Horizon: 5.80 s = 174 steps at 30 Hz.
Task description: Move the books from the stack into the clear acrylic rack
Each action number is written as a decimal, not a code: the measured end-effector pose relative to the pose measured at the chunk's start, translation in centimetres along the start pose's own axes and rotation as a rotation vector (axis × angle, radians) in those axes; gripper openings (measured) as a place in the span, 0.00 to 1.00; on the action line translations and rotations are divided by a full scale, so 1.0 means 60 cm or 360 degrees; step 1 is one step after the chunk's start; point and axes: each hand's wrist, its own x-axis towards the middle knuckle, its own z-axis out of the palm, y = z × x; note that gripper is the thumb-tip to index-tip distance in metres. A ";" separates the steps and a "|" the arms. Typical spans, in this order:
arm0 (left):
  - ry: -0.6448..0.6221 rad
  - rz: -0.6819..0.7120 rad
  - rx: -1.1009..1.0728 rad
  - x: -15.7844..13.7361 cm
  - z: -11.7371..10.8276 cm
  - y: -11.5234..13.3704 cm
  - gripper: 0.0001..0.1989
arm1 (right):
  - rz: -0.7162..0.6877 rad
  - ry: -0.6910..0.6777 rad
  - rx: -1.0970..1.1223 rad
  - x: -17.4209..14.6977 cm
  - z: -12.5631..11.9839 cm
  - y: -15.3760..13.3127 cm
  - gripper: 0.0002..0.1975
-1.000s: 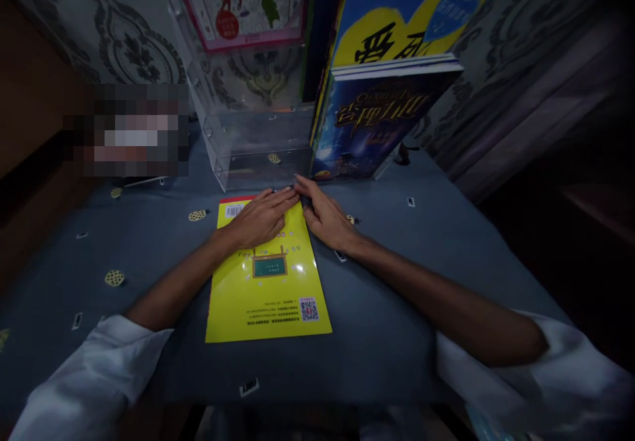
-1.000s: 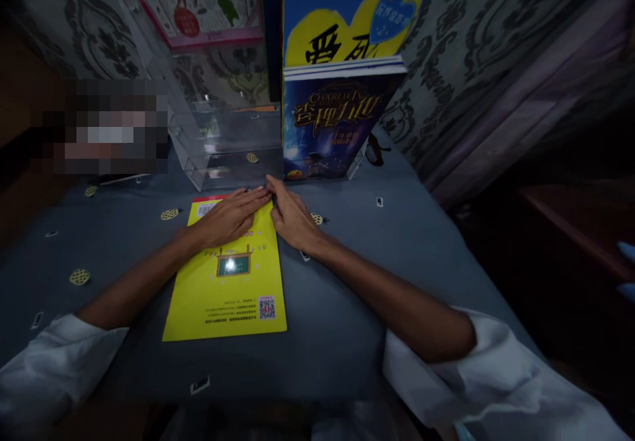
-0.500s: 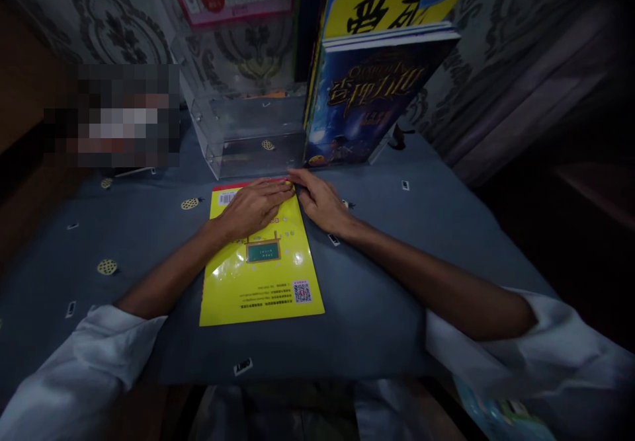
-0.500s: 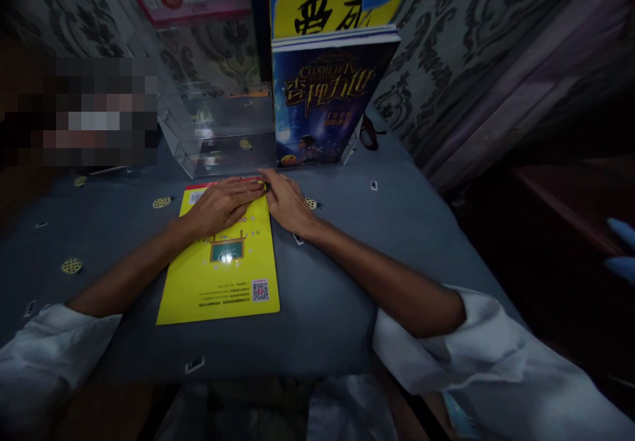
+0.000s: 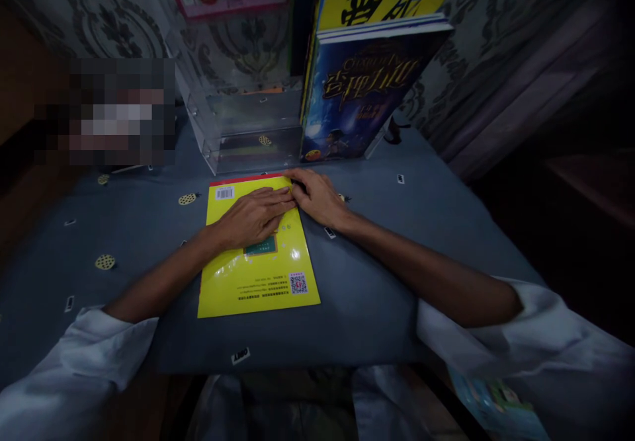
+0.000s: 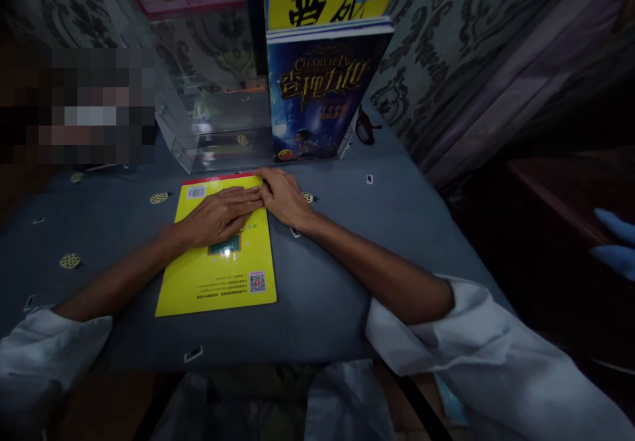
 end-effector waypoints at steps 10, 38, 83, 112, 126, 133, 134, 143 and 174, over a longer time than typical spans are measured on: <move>-0.0025 0.0177 -0.0111 -0.025 -0.006 0.061 0.21 | 0.0027 -0.0065 0.0005 0.001 -0.006 -0.009 0.21; -0.0190 -0.0118 -0.0074 -0.068 -0.028 0.020 0.23 | -0.0126 -0.0054 0.0016 -0.003 0.004 0.000 0.20; 0.0188 -0.0616 -0.0090 -0.095 -0.002 -0.068 0.28 | -0.0851 -0.0866 -0.0160 -0.112 0.023 -0.196 0.23; -0.0212 -0.0705 0.0065 -0.099 -0.028 -0.042 0.37 | -0.0683 -0.0634 0.0027 -0.263 -0.074 -0.106 0.27; -0.0407 -0.0274 -0.0013 -0.013 -0.009 0.021 0.36 | -0.0613 -0.0519 -0.0033 -0.271 -0.069 -0.100 0.37; -0.0344 0.0085 -0.0061 -0.064 -0.008 0.112 0.35 | -0.0426 -0.0459 -0.0099 -0.265 -0.073 -0.118 0.40; -0.0349 0.0110 -0.0069 -0.072 -0.009 0.124 0.35 | -0.0415 -0.0454 -0.0092 -0.265 -0.073 -0.119 0.41; -0.0384 0.0090 -0.0193 -0.116 -0.024 0.169 0.37 | -0.0531 -0.0564 -0.0110 -0.258 -0.079 -0.107 0.40; -0.0144 -0.0385 -0.0117 -0.084 -0.015 -0.026 0.34 | -0.0467 -0.0678 -0.0262 -0.045 -0.054 -0.001 0.34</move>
